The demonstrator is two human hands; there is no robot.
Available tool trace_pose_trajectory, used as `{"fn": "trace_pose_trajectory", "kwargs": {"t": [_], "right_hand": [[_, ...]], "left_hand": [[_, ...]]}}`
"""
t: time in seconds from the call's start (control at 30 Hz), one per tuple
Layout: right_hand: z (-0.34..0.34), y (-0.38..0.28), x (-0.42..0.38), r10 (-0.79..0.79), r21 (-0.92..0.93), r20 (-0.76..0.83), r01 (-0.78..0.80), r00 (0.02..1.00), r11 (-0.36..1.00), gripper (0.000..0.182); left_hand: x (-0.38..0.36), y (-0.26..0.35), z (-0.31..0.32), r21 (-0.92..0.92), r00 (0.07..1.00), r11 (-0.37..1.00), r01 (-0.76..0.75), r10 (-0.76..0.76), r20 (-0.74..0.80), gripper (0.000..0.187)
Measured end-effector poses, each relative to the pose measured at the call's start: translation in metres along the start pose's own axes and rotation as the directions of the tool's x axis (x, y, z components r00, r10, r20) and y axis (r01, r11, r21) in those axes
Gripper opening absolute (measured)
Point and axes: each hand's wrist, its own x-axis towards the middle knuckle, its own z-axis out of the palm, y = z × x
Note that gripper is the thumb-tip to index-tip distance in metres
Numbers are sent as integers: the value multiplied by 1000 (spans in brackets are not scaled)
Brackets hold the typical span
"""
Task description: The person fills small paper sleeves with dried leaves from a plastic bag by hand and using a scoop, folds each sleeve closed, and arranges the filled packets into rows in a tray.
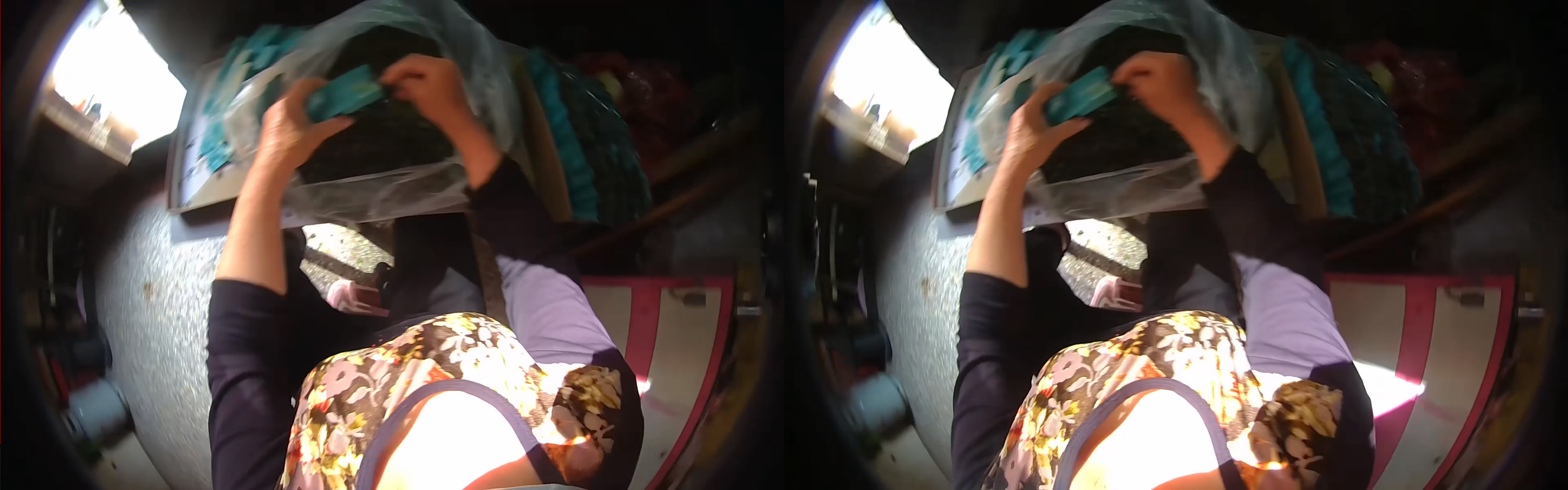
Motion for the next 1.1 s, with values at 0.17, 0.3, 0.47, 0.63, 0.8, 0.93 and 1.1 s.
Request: {"fn": "trace_pose_trajectory", "kwargs": {"t": [0.17,0.3,0.47,0.63,0.8,0.93,1.1], "right_hand": [[5,-21,22,-404,-229,144,427,904,875,14],[-6,-54,33,-508,-414,317,599,801,686,14],[-24,-50,33,-602,-554,156,574,783,603,12],[-34,-8,12,-399,-689,7,293,917,663,11],[-5,28,-14,-203,-708,240,314,949,632,14],[31,40,-17,-297,-455,115,316,948,832,14],[49,40,-22,-145,-361,-9,132,989,923,14]], "left_hand": [[3,10,1,35,1000,999,14,-14,1,66],[2,9,0,50,998,997,61,-59,-26,72],[3,9,-4,136,991,981,135,-132,-32,75],[2,11,-7,154,978,966,208,-206,-31,77],[1,10,-3,185,990,973,138,-130,-56,72],[2,11,-2,169,988,973,156,-150,-48,70],[0,12,-5,146,993,982,118,-115,-28,70]]}}
